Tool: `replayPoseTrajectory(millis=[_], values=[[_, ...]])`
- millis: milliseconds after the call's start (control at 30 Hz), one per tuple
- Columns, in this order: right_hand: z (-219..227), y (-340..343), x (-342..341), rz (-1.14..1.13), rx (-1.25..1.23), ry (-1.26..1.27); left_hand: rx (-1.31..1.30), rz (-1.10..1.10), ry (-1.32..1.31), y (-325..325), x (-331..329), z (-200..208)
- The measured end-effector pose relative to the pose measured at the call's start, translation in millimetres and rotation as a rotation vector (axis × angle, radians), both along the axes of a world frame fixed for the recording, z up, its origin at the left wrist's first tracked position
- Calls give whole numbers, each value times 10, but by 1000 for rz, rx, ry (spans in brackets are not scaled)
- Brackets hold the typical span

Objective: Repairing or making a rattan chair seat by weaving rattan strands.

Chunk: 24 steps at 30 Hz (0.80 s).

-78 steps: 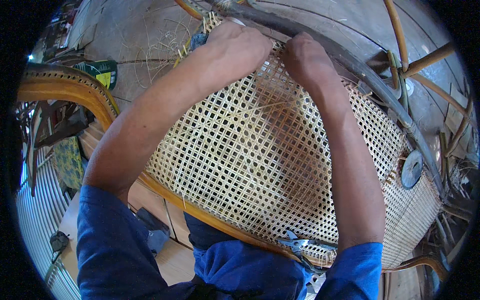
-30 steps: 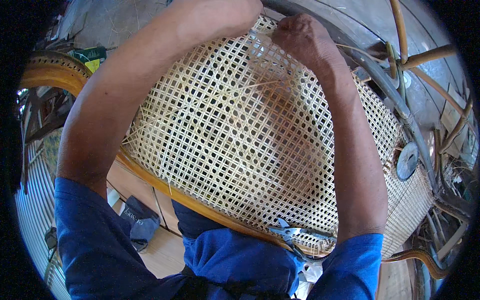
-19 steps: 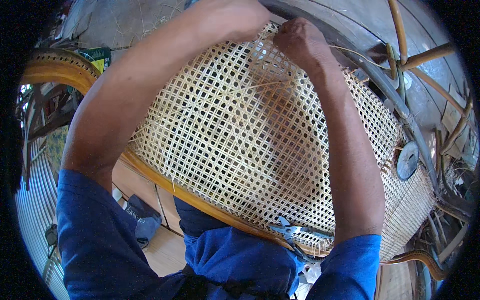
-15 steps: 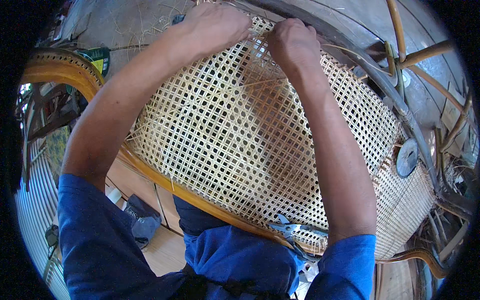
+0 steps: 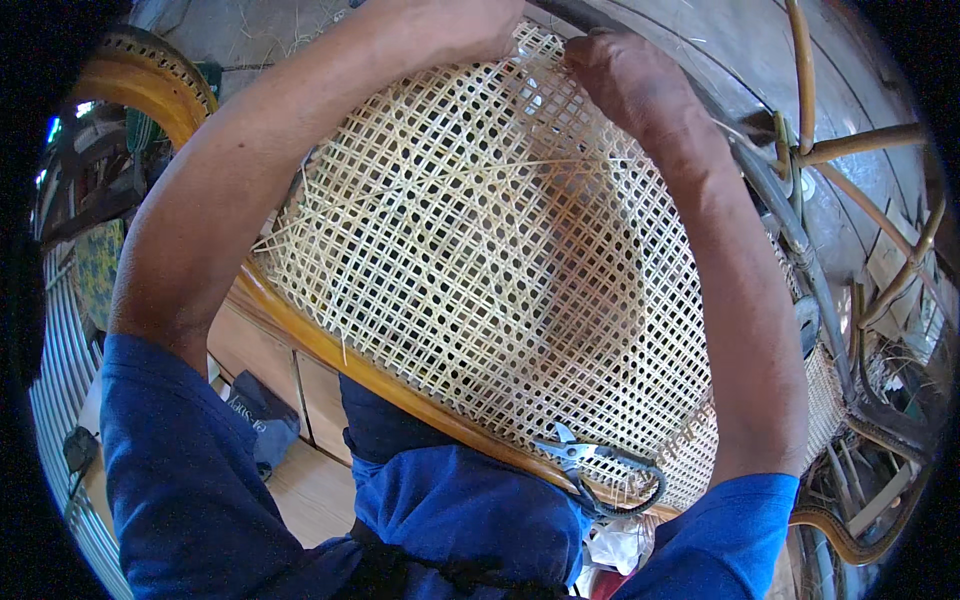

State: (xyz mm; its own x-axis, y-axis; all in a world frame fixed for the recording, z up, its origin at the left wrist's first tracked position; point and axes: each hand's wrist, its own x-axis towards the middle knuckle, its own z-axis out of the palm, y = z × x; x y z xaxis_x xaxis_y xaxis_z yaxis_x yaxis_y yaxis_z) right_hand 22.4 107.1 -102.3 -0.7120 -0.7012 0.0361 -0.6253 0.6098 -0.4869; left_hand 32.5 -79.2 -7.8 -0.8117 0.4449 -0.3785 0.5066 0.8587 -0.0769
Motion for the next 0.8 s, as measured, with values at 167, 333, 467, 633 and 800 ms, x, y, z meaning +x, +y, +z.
replayPoseTrajectory(millis=[167,333,467,633,800], values=[[-10,-167,-82,0,94,-94,-88,-51,35,-191,57,143],[38,-256,-317,-14,175,-270,13,-73,147,-280,83,148],[359,-240,-70,-179,192,-220,-138,97,52,-556,137,366],[98,-55,-176,-107,25,-428,181,335,32,-136,215,317],[100,-116,-116,-66,-41,-316,48,265,-178,-8,109,-190]])
